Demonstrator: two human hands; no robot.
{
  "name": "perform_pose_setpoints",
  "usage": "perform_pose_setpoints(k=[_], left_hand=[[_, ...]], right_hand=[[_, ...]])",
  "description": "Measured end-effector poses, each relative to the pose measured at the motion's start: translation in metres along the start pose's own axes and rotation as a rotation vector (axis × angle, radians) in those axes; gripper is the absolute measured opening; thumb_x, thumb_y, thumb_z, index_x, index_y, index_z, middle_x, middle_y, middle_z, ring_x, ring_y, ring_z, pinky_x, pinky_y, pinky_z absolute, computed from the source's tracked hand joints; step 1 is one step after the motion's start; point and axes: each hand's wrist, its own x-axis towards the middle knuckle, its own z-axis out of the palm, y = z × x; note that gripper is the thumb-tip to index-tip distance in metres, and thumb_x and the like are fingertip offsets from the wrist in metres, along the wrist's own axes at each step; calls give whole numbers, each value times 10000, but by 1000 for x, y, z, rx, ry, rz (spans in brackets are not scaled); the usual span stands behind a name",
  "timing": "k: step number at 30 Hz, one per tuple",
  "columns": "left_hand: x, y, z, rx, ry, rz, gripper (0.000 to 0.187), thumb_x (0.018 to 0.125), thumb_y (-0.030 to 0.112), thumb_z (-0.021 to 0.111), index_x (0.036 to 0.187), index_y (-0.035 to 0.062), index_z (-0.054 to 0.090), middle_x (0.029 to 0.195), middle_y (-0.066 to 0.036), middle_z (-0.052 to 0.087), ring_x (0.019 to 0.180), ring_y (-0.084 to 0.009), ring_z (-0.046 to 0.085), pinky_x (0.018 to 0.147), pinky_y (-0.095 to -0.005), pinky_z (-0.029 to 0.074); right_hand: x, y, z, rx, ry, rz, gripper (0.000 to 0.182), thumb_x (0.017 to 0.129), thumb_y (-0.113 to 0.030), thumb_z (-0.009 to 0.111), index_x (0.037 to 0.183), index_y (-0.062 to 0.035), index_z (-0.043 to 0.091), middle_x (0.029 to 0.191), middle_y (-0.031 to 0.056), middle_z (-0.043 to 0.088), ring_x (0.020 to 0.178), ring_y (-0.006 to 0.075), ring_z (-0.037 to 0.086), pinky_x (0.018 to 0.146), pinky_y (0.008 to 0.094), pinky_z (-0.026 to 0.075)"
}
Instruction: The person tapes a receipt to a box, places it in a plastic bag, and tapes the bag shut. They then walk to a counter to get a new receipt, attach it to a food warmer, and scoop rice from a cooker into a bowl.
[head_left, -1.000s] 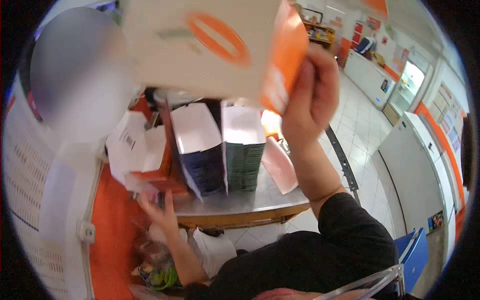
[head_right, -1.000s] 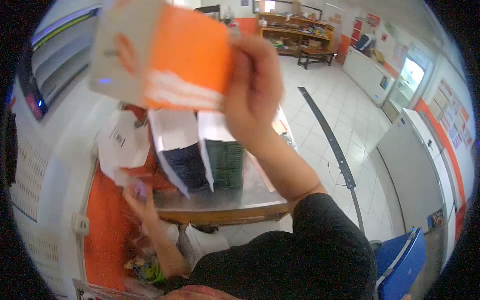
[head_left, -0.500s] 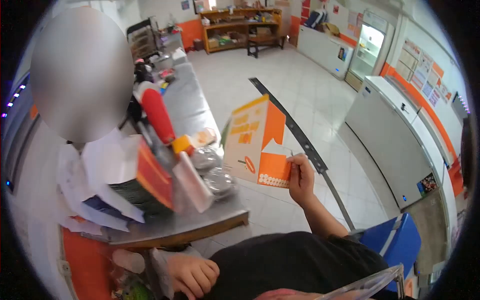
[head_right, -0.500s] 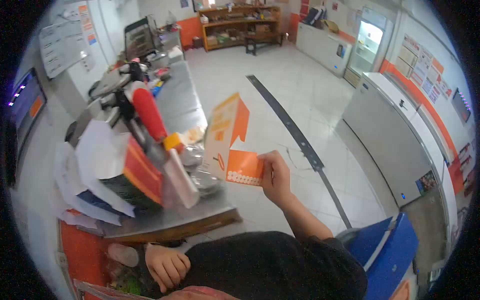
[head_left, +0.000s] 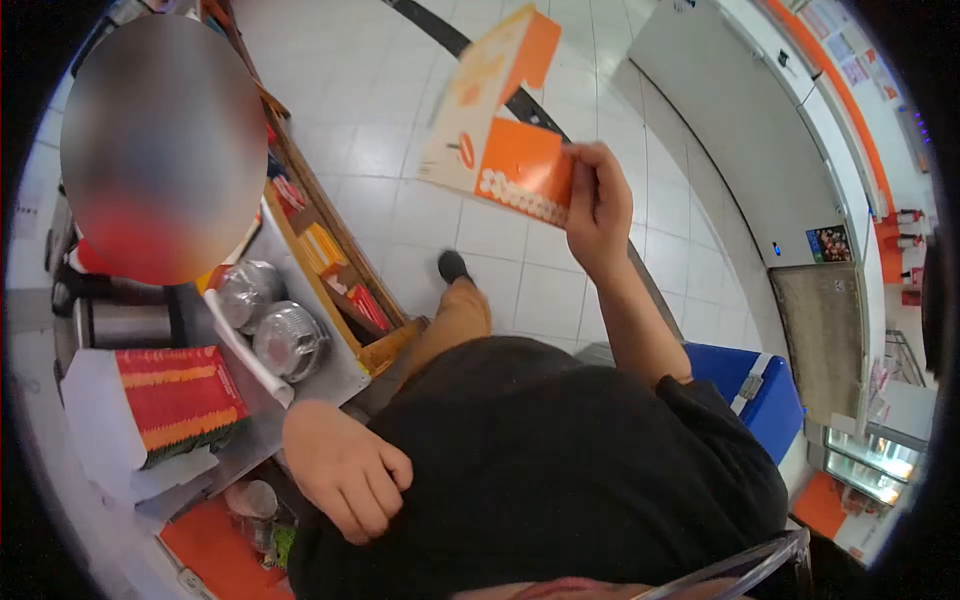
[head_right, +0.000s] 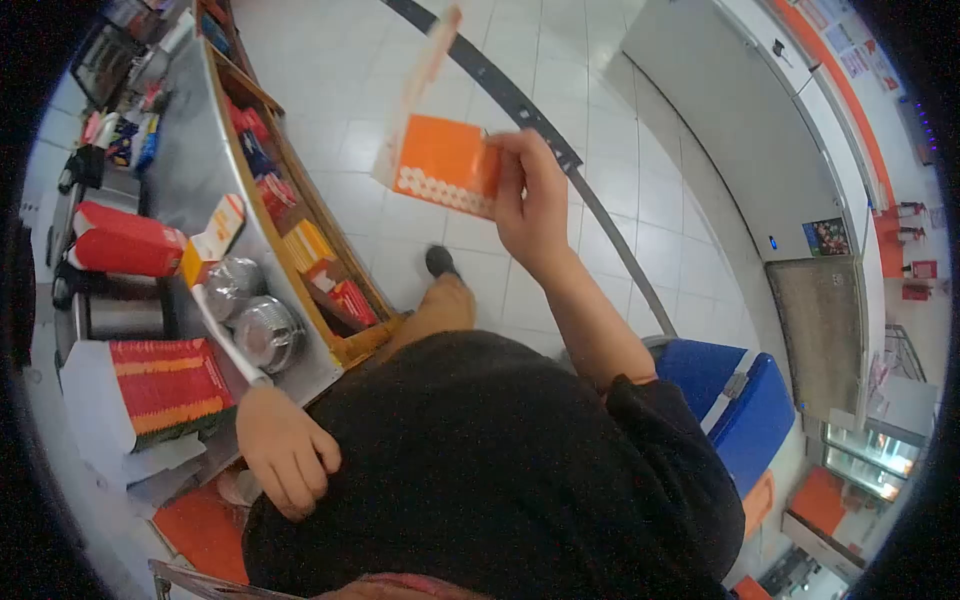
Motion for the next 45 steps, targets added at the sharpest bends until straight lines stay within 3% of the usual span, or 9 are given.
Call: perform_pose_setpoints(k=[7,12,18,19,21,24,30,36,45], left_hand=[[-46,2,-132,278,235,-164,205,853,143,443,935,-5,559,907,-112,548,780,-209,538,681,-335,411],[-60,34,-217,643,329,-118,147,773,133,542,640,71,531,802,-44,536,709,-176,524,653,-288,418],[-88,44,-306,1076,454,-276,153,786,133,542,652,60,558,775,-47,564,698,-172,544,662,-292,423],[-100,47,-322,1091,455,-286,153,786,133,542,652,60,558,775,-47,564,698,-172,544,662,-292,423],[-137,54,-355,486,453,-191,136,803,127,538,700,55,589,782,-53,583,745,-174,562,705,-311,422],[-169,67,-406,454,419,-254,125,814,143,543,830,38,610,872,-73,580,824,-182,559,748,-329,408],[-206,96,-508,678,426,-268,131,809,122,496,828,46,602,894,-74,559,778,-178,537,714,-313,415],[-245,131,-557,1296,738,-130,180,790,67,429,685,86,574,733,-31,575,647,-130,563,681,-276,430],[-415,237,-593,924,885,-415,226,796,285,592,869,72,600,894,-34,585,832,-185,557,805,-350,357]], right_hand=[[113,65,54,17,-94,57,182,838,59,349,895,1,512,766,87,510,661,162,487,621,237,397],[201,104,103,-7,-124,11,176,840,54,355,895,-2,513,754,83,502,664,142,481,624,233,394],[271,159,146,20,-74,66,167,842,47,363,902,-6,510,737,68,494,675,123,467,648,220,380],[283,170,154,-6,-63,69,166,843,44,363,904,-6,509,736,66,494,677,122,463,652,219,377],[311,197,173,-6,-76,62,163,846,37,362,906,-2,509,746,66,503,688,123,463,655,221,377],[360,248,213,34,-89,119,163,855,19,361,902,-5,515,764,53,515,716,116,470,675,219,376],[477,299,315,149,-204,125,166,880,-22,367,929,6,523,839,43,531,803,90,480,751,209,378],[572,322,467,342,-489,8,174,885,-23,356,951,-1,515,847,31,518,793,78,470,732,192,374],[621,292,707,584,-753,75,174,842,1,378,916,16,534,829,72,535,771,116,497,708,226,393]])
